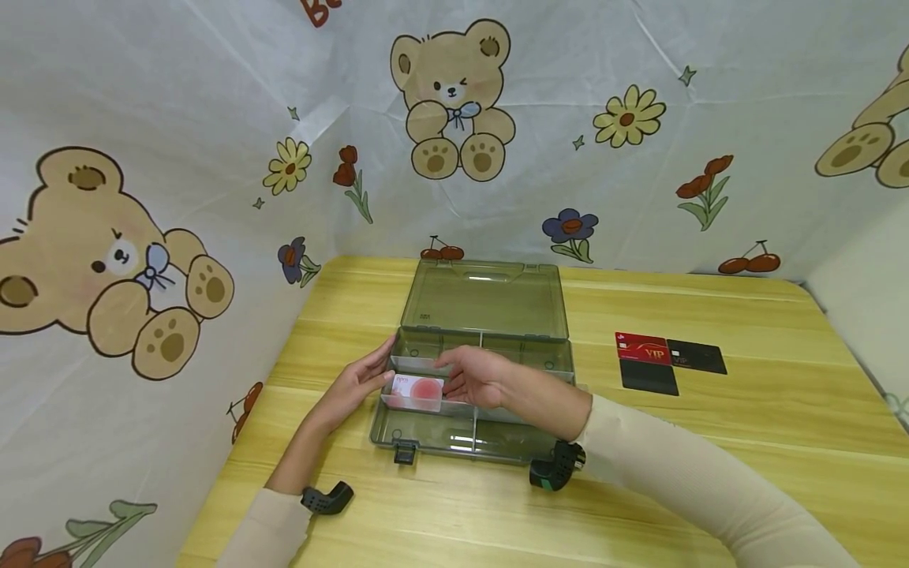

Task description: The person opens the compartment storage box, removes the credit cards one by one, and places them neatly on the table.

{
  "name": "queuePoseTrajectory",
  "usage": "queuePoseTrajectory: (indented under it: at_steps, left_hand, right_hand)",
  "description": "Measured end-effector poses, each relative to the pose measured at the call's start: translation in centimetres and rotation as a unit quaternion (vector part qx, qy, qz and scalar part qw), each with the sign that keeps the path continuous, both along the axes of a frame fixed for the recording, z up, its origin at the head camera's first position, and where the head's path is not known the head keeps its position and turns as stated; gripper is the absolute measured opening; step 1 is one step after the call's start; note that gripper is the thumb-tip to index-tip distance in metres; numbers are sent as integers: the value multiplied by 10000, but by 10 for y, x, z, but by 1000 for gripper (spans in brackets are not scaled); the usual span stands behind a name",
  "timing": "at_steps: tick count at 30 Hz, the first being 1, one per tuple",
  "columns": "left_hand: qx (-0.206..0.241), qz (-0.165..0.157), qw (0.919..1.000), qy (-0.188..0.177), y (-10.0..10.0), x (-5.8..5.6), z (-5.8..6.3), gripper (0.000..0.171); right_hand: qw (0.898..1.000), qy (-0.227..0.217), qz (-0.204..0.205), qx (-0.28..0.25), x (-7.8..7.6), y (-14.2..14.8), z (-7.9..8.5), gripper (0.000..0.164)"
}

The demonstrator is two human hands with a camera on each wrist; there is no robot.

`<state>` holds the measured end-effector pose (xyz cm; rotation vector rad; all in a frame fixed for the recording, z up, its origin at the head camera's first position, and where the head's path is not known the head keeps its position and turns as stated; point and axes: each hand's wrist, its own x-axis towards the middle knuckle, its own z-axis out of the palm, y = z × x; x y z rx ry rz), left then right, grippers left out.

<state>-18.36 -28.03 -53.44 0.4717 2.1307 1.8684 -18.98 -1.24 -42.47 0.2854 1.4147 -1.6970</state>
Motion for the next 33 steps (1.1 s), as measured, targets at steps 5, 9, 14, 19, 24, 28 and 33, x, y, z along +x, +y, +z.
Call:
queuePoseTrajectory:
  at_steps: [5,9,14,19,24,28,33]
  left_hand:
    - [5,-29,10000,-7,-1,0,0,65]
    - [15,-41,10000,-11,-1,0,-1,65]
    - [27,-44,10000,-3,-1,0,0,65]
    - [20,-36,10000,-7,0,-1,0,66]
    - [13,-38,10000,24,0,-2,0,65]
    - [9,-57,10000,12,0,-1,0,65]
    - [64,-38,10000,-10,0,1,0,66]
  right_hand:
    - [9999,60,-95,2,1,-1,0,72]
    - [9997,138,-203,-37,3,-1,-2,63]
    - [9988,425,-242,2,4,-3,-6,34]
    - [9973,676,-279,51,5,-4,-7,16]
    - [9966,752,-330,89,5,-3,-8,20]
    - [9961,827,-280,92,3,-3,-12,25]
    - [9953,950,-173,6,2,-4,-13,29]
